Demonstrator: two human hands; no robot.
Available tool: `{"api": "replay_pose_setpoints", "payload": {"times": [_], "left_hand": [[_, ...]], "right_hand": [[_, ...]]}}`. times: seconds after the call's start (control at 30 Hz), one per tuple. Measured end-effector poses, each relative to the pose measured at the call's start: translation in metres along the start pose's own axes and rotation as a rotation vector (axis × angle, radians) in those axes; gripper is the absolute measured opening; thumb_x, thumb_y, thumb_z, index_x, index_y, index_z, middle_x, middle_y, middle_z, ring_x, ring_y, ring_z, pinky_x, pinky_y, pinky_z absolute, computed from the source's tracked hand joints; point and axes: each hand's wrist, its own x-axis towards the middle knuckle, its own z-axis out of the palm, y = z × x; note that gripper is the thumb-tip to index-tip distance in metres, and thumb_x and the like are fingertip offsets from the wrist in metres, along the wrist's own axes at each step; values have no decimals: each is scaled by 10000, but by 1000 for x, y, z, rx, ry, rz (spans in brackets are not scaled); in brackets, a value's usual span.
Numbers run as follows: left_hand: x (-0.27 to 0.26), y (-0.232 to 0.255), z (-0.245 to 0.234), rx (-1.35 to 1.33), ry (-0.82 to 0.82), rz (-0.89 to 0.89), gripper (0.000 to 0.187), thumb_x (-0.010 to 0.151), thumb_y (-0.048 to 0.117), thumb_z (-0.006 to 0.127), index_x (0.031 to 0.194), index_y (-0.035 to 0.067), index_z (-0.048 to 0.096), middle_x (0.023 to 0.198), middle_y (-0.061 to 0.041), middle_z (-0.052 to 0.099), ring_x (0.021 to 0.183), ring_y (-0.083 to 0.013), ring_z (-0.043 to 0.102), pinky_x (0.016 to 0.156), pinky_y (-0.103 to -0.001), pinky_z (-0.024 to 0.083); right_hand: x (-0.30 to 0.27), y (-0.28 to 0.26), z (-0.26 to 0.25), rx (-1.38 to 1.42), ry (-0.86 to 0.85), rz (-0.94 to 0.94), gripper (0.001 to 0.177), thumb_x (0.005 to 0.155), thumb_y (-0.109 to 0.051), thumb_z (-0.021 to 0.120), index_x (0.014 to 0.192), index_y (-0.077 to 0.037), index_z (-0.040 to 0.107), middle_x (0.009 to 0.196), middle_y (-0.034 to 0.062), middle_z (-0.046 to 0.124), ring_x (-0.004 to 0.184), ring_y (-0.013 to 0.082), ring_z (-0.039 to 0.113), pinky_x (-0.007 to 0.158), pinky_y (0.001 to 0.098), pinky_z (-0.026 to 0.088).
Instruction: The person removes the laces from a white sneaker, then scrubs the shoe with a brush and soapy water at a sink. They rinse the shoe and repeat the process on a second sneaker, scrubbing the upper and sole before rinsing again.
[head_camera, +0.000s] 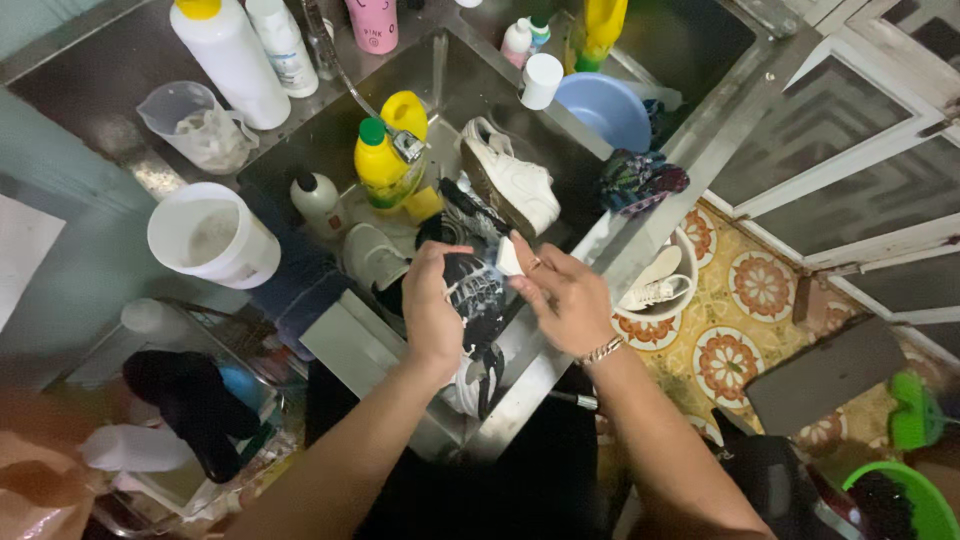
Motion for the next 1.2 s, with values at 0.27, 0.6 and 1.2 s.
{"api": "replay_pose_setpoints", "payload": {"times": [0.27, 0.6, 1.2], "left_hand": [[-2, 1, -2, -119, -52, -64, 420, 1093, 270, 331, 984, -2, 632, 858, -95, 567, 751, -178, 543, 715, -325, 462], [-4, -3, -4, -76, -62, -55, 412, 1082, 291, 301, 995, 43, 618, 873, -61, 599, 741, -150, 592, 703, -316, 511], [-4, -25, -11, 129, 58, 143, 412, 1127, 279, 351, 1098, 12, 663, 1062, -82, 631, 978, -175, 622, 928, -325, 496]], "right_hand": [[-12, 6, 11, 19, 63, -38, 410, 1000, -289, 689, 1380, -134, 682, 1019, 103, 691, 788, 269, 691, 689, 375, 556], [-9, -7, 6, -15, 10, 83, 290, 936, -268, 731, 1202, -156, 749, 929, 122, 667, 728, 282, 670, 656, 392, 530], [-62, 9, 62, 272, 153, 287, 173, 991, -209, 687, 1041, -57, 752, 932, 125, 706, 741, 272, 687, 658, 350, 541]]}}
